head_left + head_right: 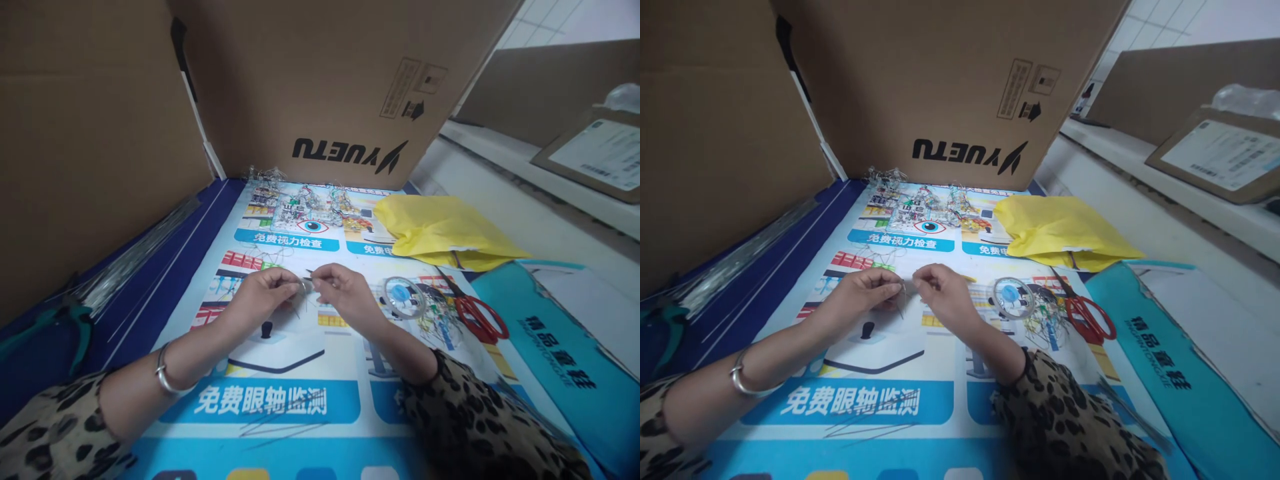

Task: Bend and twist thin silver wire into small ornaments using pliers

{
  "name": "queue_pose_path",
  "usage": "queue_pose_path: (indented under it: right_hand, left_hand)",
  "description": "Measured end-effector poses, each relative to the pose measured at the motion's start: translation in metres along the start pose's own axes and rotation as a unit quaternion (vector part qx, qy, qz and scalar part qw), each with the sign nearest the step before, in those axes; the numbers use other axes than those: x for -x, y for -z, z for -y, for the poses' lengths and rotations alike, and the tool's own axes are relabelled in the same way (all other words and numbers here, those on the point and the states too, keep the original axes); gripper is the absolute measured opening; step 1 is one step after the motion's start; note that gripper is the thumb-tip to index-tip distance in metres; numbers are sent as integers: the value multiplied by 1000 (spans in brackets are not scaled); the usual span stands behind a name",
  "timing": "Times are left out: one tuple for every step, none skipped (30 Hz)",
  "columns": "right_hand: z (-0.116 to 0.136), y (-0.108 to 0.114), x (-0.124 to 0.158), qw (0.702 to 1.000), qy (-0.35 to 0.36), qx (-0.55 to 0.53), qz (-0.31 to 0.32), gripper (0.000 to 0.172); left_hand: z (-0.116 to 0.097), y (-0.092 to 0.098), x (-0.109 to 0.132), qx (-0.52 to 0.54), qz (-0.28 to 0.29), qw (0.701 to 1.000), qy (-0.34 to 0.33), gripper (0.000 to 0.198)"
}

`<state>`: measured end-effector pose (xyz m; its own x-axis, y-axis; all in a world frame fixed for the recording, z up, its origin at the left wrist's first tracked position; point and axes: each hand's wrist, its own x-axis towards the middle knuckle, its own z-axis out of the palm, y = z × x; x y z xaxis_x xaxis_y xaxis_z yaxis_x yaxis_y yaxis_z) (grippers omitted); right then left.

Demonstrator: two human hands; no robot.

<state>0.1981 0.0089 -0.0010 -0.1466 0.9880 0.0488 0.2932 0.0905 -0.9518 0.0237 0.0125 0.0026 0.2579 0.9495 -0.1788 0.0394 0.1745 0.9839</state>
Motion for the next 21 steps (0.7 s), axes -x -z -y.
queue_pose_path:
  right_hand:
    - [-2, 5, -3, 996, 44, 79, -19, 15]
    - [-4, 10, -6, 982, 91, 165, -29, 14]
    - [-6, 14, -8, 961, 125, 245, -24, 17]
    - [-9, 17, -10, 939, 144, 312, -13, 21]
    - [-12, 19, -12, 918, 149, 368, 2, 25]
    - [-15, 21, -14, 898, 146, 415, 15, 27]
    - [-17, 22, -15, 881, 139, 452, 25, 28]
    - [-19, 23, -16, 867, 130, 481, 29, 27]
    - [-20, 24, -18, 856, 123, 501, 28, 26]
    - [-22, 24, -19, 849, 116, 515, 23, 25]
    - [-23, 25, -20, 845, 111, 523, 14, 25]
    - [-24, 26, -20, 844, 105, 526, 3, 25]
    - [-25, 27, -21, 844, 101, 527, -8, 25]
    - [-26, 29, -22, 844, 98, 528, -17, 25]
    - [-26, 30, -22, 844, 97, 527, -24, 25]
    - [-27, 32, -22, 845, 98, 526, -29, 25]
    - [-27, 34, -23, 846, 100, 523, -35, 25]
    - [-27, 36, -23, 847, 102, 520, -40, 26]
    - [-26, 39, -24, 848, 104, 517, -47, 27]
    - [-23, 41, -24, 849, 106, 514, -57, 28]
    - [-20, 44, -24, 851, 110, 509, -69, 28]
  left_hand:
    - [0, 0, -1, -13, -4, 1000, -1, 17]
    - [1, 1, -1, -24, -5, 1000, -1, 17]
    - [2, 1, -2, -34, -5, 999, 1, 17]
    - [3, 2, -2, -42, -4, 999, 4, 18]
    - [3, 2, -2, -50, -1, 999, 7, 18]
    - [3, 3, -3, -57, 2, 998, 9, 19]
    - [3, 3, -2, -65, 5, 998, 11, 19]
    - [2, 3, -2, -72, 8, 997, 12, 20]
    - [0, 3, -2, -78, 11, 997, 12, 20]
    - [-3, 3, -2, -84, 14, 996, 9, 20]
    - [-7, 2, -3, -94, 19, 995, 5, 20]
    - [-11, 1, -4, -108, 27, 994, -1, 19]
    - [-15, 0, -6, -131, 38, 991, -9, 17]
    - [-18, -3, -10, -164, 50, 985, -14, 16]
    - [-21, -5, -14, -204, 64, 977, -19, 14]
    - [-23, -8, -19, -247, 70, 966, -23, 13]
    - [-24, -11, -25, -291, 71, 953, -34, 12]
    - [-24, -14, -31, -336, 73, 937, -53, 12]
    - [-24, -16, -38, -386, 71, 916, -80, 14]
    - [-23, -18, -44, -402, 68, 909, -88, 15]
    - [-22, -20, -50, -416, 66, 902, -97, 16]
